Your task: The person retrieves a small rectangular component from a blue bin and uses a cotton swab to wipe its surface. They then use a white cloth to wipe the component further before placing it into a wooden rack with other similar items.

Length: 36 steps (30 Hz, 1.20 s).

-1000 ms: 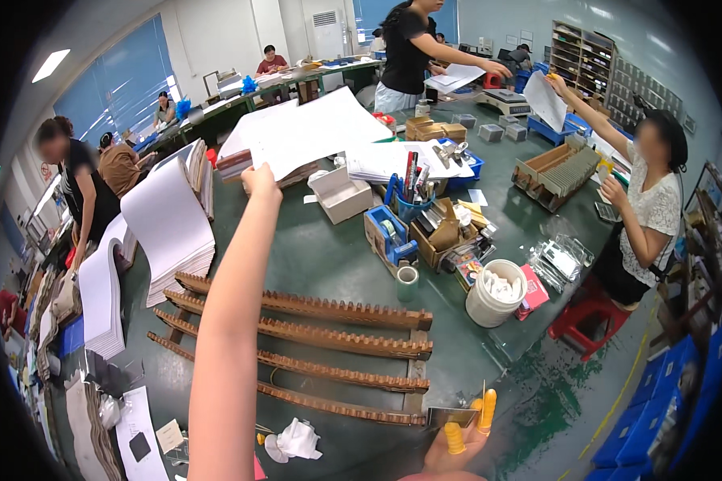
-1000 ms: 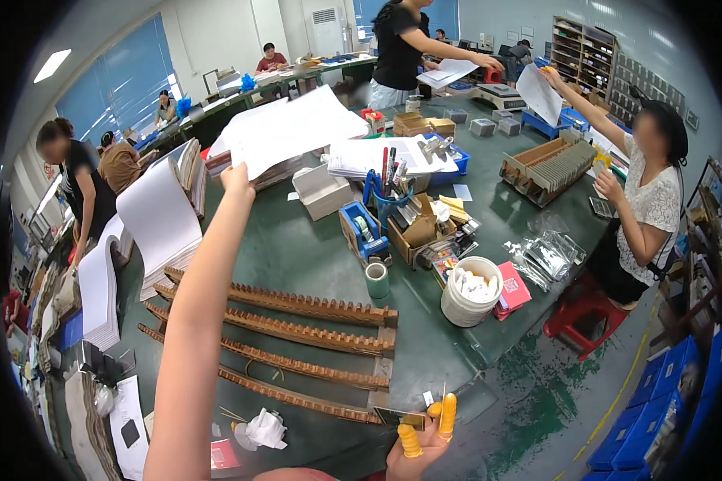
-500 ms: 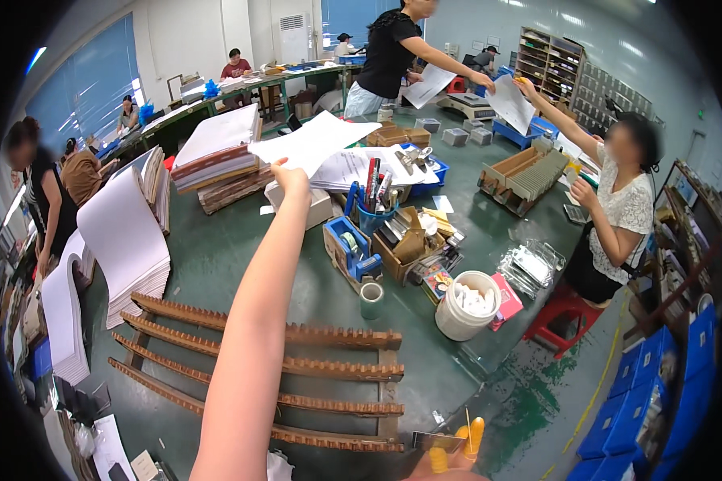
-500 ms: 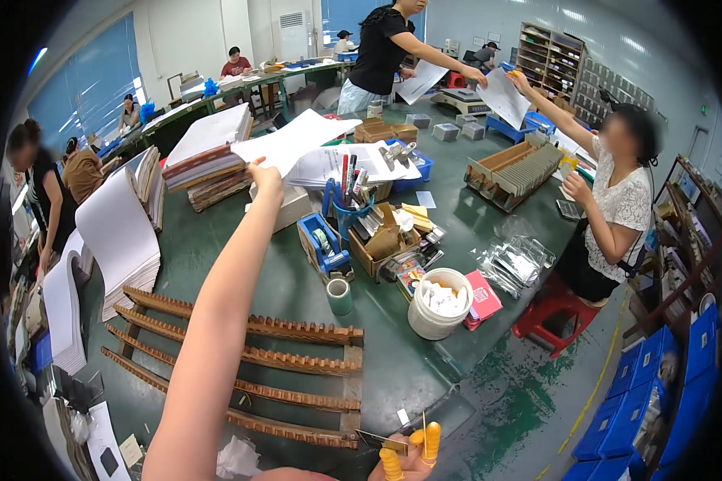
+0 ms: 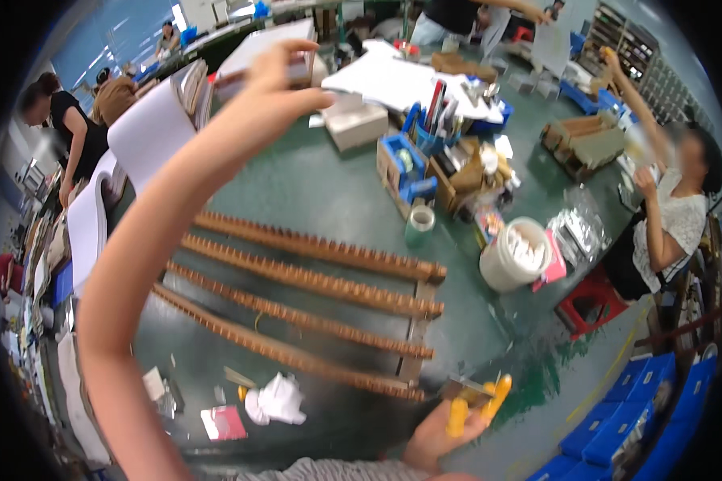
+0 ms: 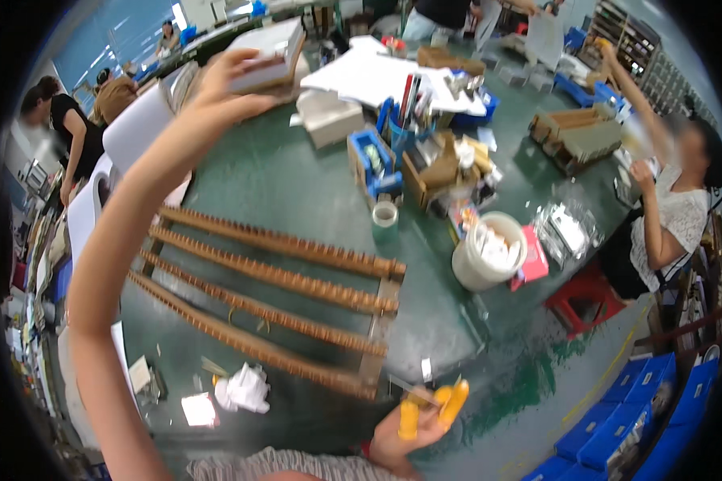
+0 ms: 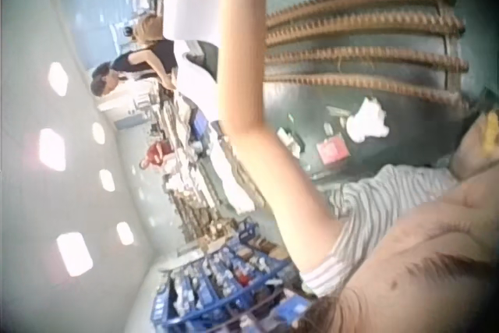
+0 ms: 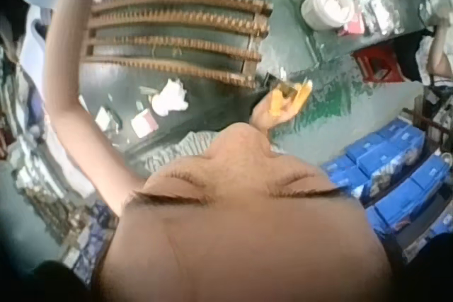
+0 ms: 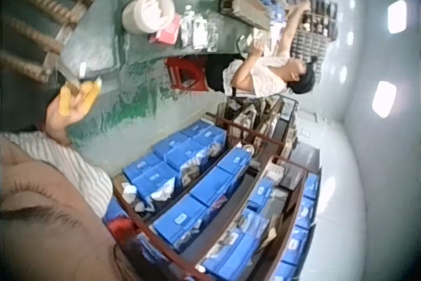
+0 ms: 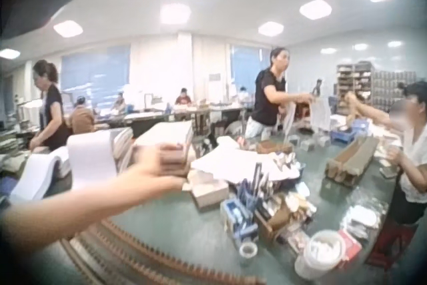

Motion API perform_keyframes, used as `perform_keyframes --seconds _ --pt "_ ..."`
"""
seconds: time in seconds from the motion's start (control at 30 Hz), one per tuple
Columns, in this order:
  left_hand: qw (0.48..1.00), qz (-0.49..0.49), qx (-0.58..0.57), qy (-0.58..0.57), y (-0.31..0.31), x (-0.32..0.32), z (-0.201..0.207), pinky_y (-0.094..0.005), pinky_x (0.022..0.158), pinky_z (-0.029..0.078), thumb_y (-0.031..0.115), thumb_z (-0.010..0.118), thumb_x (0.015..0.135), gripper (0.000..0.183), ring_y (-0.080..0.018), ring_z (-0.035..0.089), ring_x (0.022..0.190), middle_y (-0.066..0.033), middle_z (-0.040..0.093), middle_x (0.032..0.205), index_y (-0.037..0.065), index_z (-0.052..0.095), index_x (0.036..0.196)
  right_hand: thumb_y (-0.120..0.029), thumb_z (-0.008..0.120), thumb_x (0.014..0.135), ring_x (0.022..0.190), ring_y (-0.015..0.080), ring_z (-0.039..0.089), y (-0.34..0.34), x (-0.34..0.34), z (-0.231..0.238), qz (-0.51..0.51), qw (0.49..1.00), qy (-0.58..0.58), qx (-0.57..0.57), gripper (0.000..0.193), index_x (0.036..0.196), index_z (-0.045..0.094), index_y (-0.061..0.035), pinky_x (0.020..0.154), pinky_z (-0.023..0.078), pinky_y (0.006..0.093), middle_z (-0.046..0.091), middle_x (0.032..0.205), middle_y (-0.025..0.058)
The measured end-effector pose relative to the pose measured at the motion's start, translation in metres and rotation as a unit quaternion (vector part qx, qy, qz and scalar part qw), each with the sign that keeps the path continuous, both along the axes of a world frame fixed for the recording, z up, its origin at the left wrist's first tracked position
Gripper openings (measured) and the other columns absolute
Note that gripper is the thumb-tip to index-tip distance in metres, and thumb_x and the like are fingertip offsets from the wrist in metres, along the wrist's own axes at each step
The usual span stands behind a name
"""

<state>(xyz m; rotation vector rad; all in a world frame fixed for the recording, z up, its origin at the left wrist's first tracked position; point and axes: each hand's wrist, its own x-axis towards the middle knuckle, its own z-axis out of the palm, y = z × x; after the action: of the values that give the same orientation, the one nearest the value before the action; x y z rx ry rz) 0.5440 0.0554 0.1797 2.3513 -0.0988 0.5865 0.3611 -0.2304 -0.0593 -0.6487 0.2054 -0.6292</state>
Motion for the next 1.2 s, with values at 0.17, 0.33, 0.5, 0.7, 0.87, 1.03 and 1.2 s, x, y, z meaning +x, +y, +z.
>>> perform_keyframes --seconds 0.17,0.33,0.5,0.7,0.87,1.03,1.2 --pt "0.956 0.04 0.287 0.039 -0.062 -0.246 -0.006 -0.0488 0.104 0.026 0.014 0.069 0.071 0.058 -0.0404 0.032 0.127 -0.0249 0.035 0.131 0.007 0.041 0.121 0.005 0.059 0.083 0.085 0.0141 0.054 -0.003 0.0 0.01 0.096 0.988 -0.051 -0.11 0.062 0.139 0.034 -0.0041 0.081 0.046 0.0284 0.055 0.115 0.0029" --pt "0.976 0.105 0.177 0.069 -0.103 -0.398 -0.061 -0.0506 0.108 0.018 0.011 0.069 0.07 0.065 -0.0389 0.025 0.131 -0.0187 0.03 0.133 0.012 0.031 0.124 -0.003 0.063 0.081 0.094 0.0141 0.056 0.002 -0.011 0.018 0.138 0.974 -0.091 -0.157 0.065 0.139 0.034 -0.003 0.088 0.044 0.0295 0.056 0.111 -0.0003" --pt "0.983 0.151 -0.028 -0.097 -0.122 -0.426 -0.111 -0.0534 0.102 0.026 0.01 0.075 0.066 0.072 -0.0398 0.036 0.124 -0.0208 0.041 0.126 0.011 0.034 0.125 -0.011 0.06 0.086 0.072 0.0086 0.052 -0.009 -0.062 0.03 0.217 0.953 -0.172 -0.119 0.056 0.137 0.038 -0.0044 0.068 0.04 0.0242 0.057 0.115 0.0009" --pt "0.968 -0.01 -0.249 -0.035 -0.115 -0.389 -0.131 -0.0444 0.107 0.024 0.025 0.09 0.054 0.102 -0.0291 0.037 0.127 -0.0151 0.049 0.125 0.006 0.027 0.133 0.001 0.074 0.071 0.065 0.0083 0.051 0.023 -0.127 0.057 0.394 0.892 -0.168 -0.147 0.083 0.141 0.031 -0.0024 0.063 0.039 0.0244 0.055 0.12 0.0011" --pt "0.971 -0.066 -0.225 0.049 -0.079 -0.405 -0.115 -0.0381 0.103 0.029 0.017 0.088 0.057 0.061 -0.0251 0.049 0.117 -0.0046 0.062 0.109 0.009 0.058 0.11 0.001 0.077 0.07 0.07 0.0111 0.054 0.05 -0.16 0.06 0.427 0.882 -0.095 -0.175 0.087 0.142 0.029 -0.0013 0.069 0.042 0.0282 0.056 0.112 0.0042" --pt "0.971 -0.059 -0.22 0.075 -0.039 -0.441 -0.118 -0.0398 0.103 0.027 0.014 0.085 0.059 0.035 -0.021 0.056 0.108 0.0019 0.068 0.094 0.011 0.067 0.089 0.006 0.076 0.069 0.081 0.0138 0.054 0.075 -0.183 0.046 0.459 0.811 -0.179 -0.316 0.09 0.144 0.027 -0.0057 0.077 0.043 0.0291 0.063 0.082 0.0059" --pt "0.969 -0.013 -0.242 0.046 -0.009 -0.479 -0.131 -0.041 0.103 0.025 0.007 0.08 0.063 0.018 -0.0175 0.06 0.096 0.003 0.069 0.078 0.013 0.069 0.077 0.001 0.081 0.065 0.085 0.014 0.053 0.114 -0.213 0.042 0.487 0.774 -0.195 -0.356 0.092 0.142 0.031 -0.0049 0.08 0.042 0.03 0.058 0.099 0.0063"
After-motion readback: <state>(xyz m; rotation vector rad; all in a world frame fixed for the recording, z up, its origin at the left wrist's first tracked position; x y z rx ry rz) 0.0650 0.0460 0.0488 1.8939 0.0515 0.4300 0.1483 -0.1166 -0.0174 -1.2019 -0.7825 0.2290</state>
